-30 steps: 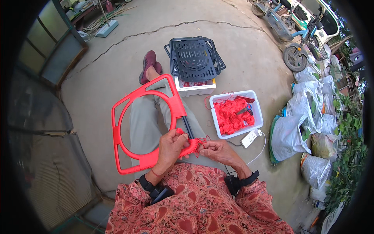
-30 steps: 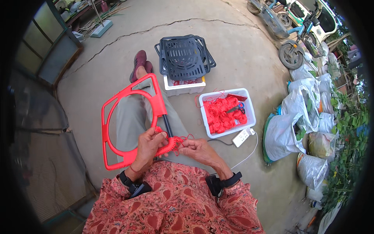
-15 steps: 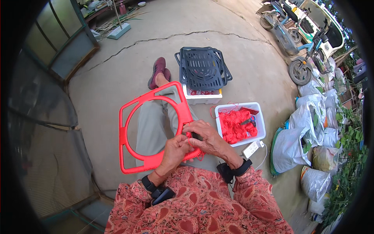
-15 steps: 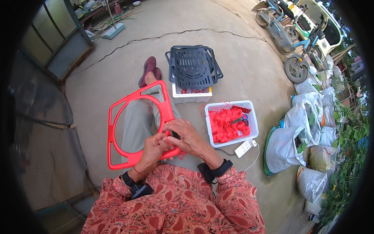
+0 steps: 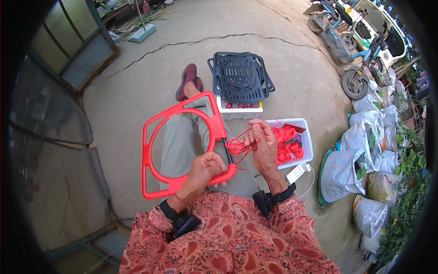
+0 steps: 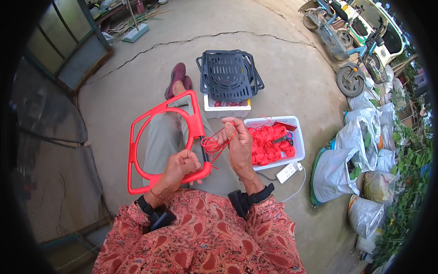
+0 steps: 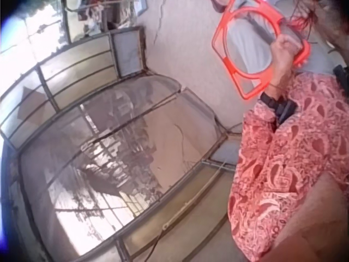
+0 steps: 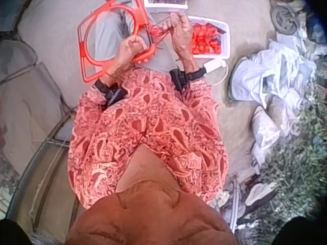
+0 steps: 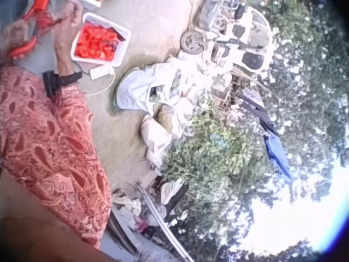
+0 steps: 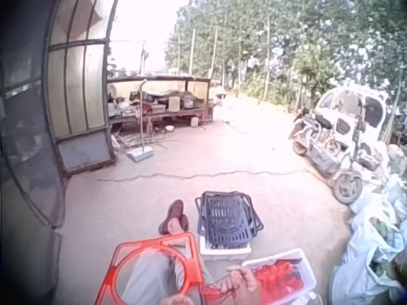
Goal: The person is wrapping a red plastic frame with red twine.
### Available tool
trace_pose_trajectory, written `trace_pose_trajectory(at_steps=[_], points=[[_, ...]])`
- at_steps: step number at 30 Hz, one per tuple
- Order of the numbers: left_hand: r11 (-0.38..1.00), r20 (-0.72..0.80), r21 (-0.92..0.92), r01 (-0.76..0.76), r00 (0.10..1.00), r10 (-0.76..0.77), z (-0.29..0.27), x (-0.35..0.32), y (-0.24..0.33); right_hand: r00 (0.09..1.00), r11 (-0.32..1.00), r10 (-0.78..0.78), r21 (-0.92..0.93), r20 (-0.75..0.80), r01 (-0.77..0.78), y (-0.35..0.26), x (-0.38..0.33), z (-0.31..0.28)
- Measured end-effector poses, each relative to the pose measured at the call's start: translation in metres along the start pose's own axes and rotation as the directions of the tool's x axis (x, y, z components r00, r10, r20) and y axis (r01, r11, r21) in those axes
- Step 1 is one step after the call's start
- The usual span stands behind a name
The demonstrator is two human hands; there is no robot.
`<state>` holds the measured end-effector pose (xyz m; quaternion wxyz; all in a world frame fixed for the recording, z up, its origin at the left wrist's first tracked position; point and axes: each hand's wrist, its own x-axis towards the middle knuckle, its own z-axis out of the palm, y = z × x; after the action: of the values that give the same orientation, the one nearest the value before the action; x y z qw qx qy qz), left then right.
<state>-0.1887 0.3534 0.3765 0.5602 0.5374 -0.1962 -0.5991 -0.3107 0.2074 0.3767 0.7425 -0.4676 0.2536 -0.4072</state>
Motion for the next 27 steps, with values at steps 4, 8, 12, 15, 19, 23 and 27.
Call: trace_pose_trajectory(at_steps=[4, 8, 12, 15, 19, 23, 27], points=[[0.986, 0.075, 0.009, 0.166, 0.983, -0.166, 0.001, 0.005, 0.011, 0.997, 0.99, 0.078, -0.113, -0.008, -0.079, -0.007, -0.018, -0.023], [0.961, 0.103, 0.122, 0.247, 0.96, -0.259, 0.003, 0.008, 0.01, 0.977, 0.961, 0.215, -0.179, 0.016, -0.208, -0.015, -0.029, -0.034], [0.953, 0.147, 0.077, 0.294, 0.942, -0.303, -0.004, 0.016, 0.011, 0.971, 0.817, 0.237, -0.538, -0.014, -0.207, -0.038, -0.033, -0.046], [0.96, 0.144, 0.032, 0.277, 0.95, -0.279, -0.01, 0.019, 0.03, 0.977, 0.665, 0.19, -0.719, -0.097, -0.201, -0.042, -0.045, -0.086], [0.966, 0.178, -0.004, 0.257, 0.951, -0.252, -0.009, 0.023, 0.025, 0.971, 0.545, 0.161, -0.804, -0.176, -0.236, -0.014, -0.075, -0.152], [0.957, 0.206, 0.08, 0.278, 0.935, -0.289, 0.001, 0.023, 0.009, 0.98, 0.458, 0.142, -0.868, -0.141, -0.191, 0.011, -0.09, -0.167], [0.959, 0.125, 0.108, 0.263, 0.953, -0.275, -0.001, 0.014, 0.017, 0.928, 0.675, 0.314, -0.64, -0.201, -0.367, -0.004, -0.071, -0.09]])
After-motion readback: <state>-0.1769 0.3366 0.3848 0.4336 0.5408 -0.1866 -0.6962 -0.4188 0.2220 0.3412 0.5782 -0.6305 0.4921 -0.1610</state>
